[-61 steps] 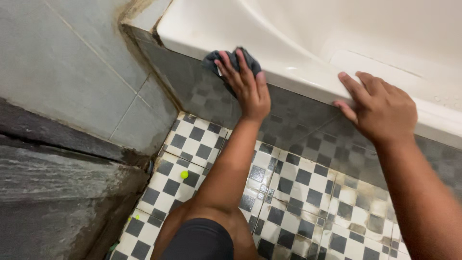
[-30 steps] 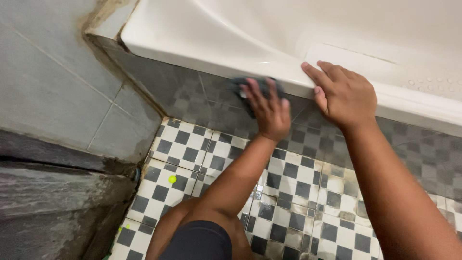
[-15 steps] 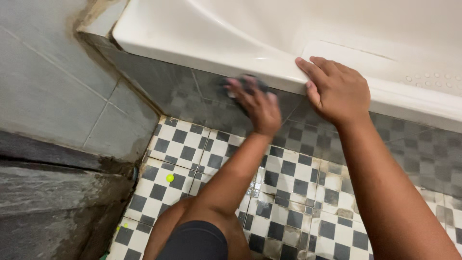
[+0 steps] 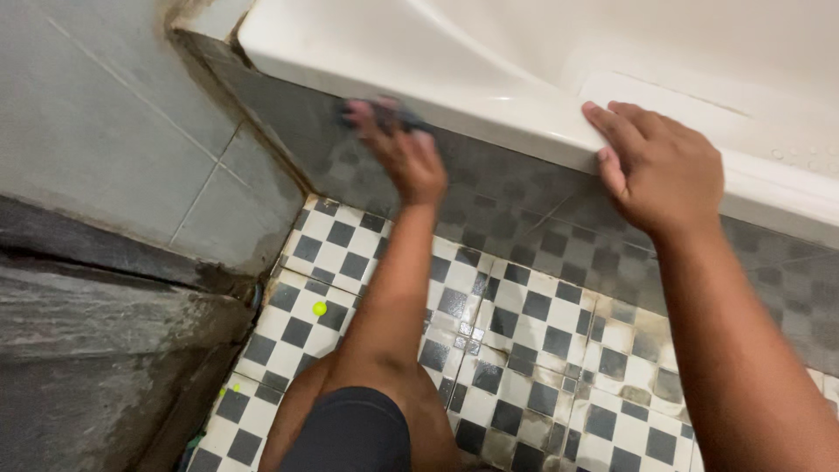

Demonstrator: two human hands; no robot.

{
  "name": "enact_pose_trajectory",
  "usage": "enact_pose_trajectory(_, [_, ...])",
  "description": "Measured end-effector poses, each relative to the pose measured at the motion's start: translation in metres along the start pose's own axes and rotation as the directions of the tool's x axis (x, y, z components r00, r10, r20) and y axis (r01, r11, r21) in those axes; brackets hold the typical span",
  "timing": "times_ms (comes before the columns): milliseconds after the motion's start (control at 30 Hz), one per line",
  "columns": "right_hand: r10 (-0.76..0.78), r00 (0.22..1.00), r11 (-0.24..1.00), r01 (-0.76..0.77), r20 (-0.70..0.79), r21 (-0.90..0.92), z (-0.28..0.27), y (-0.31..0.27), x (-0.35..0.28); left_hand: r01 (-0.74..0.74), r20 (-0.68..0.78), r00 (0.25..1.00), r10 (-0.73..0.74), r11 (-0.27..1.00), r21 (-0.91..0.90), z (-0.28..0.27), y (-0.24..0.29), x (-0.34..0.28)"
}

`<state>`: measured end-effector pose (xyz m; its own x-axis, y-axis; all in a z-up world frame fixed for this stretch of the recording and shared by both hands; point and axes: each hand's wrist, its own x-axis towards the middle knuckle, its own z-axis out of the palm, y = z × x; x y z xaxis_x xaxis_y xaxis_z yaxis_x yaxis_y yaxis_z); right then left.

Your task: The person wipes the exterior tiles of a bathtub using a cloth.

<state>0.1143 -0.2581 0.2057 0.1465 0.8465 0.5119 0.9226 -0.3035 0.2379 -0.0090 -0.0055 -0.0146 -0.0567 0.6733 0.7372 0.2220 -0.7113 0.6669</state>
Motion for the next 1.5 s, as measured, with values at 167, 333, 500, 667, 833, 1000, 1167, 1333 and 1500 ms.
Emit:
enact_pose_trajectory(167, [0.011, 1.0, 1.0, -0.011, 0.02, -0.017, -0.002, -0.002, 0.003, 0.662, -0.016, 0.7, -0.714, 0.656, -0.362, -0.014, -0.03, 0.036])
enact_pose_trajectory(333, [0.013, 1.0, 0.999, -0.013, -0.027, 0.031, -0.017, -0.017, 0.014, 0.773, 0.111, 0.61, -0.785, 0.557, -0.304, 0.032, 0.082, -0.04])
enact_pose_trajectory(500, [-0.01, 0.999, 1.0, 0.01, -0.046, -0.003, -0.019, -0.018, 0.015, 0.251, 0.305, 0.934, -0.188, 0.951, -0.18, 0.022, 0.164, -0.117])
enact_pose_trajectory(667, [-0.012, 1.0, 0.998, 0.013, 0.013, -0.055, -0.013, -0.01, 0.012, -0.001, 0.173, 0.985, 0.025, 0.99, -0.139, 0.017, 0.114, -0.068])
enact_pose_trajectory(833, [-0.049, 0.996, 0.992, 0.057, 0.077, -0.11, -0.002, 0.003, 0.002, -0.061, -0.159, 0.986, 0.05, 0.996, -0.071, -0.013, 0.008, 0.047])
enact_pose_trajectory(1000, [-0.054, 0.998, 0.968, 0.044, 0.035, 0.246, 0.013, 0.007, 0.007, 0.084, -0.24, 0.967, -0.079, 0.996, 0.009, -0.043, -0.139, 0.079])
enact_pose_trajectory(1167, [-0.018, 0.996, 0.884, -0.022, 0.082, 0.467, 0.023, 0.007, 0.009, 0.623, -0.105, 0.752, -0.651, 0.753, -0.211, -0.042, -0.255, 0.015])
enact_pose_trajectory(1333, [-0.048, 0.997, 0.866, 0.008, 0.068, 0.5, 0.02, 0.006, 0.01, 0.934, 0.187, 0.156, -0.97, 0.084, -0.347, -0.018, -0.267, -0.077])
enact_pose_trajectory(1500, [-0.096, 0.993, 0.981, 0.083, 0.066, 0.176, 0.009, 0.007, 0.01, 0.684, 0.535, 0.234, -0.812, -0.254, -0.684, 0.005, -0.232, -0.105])
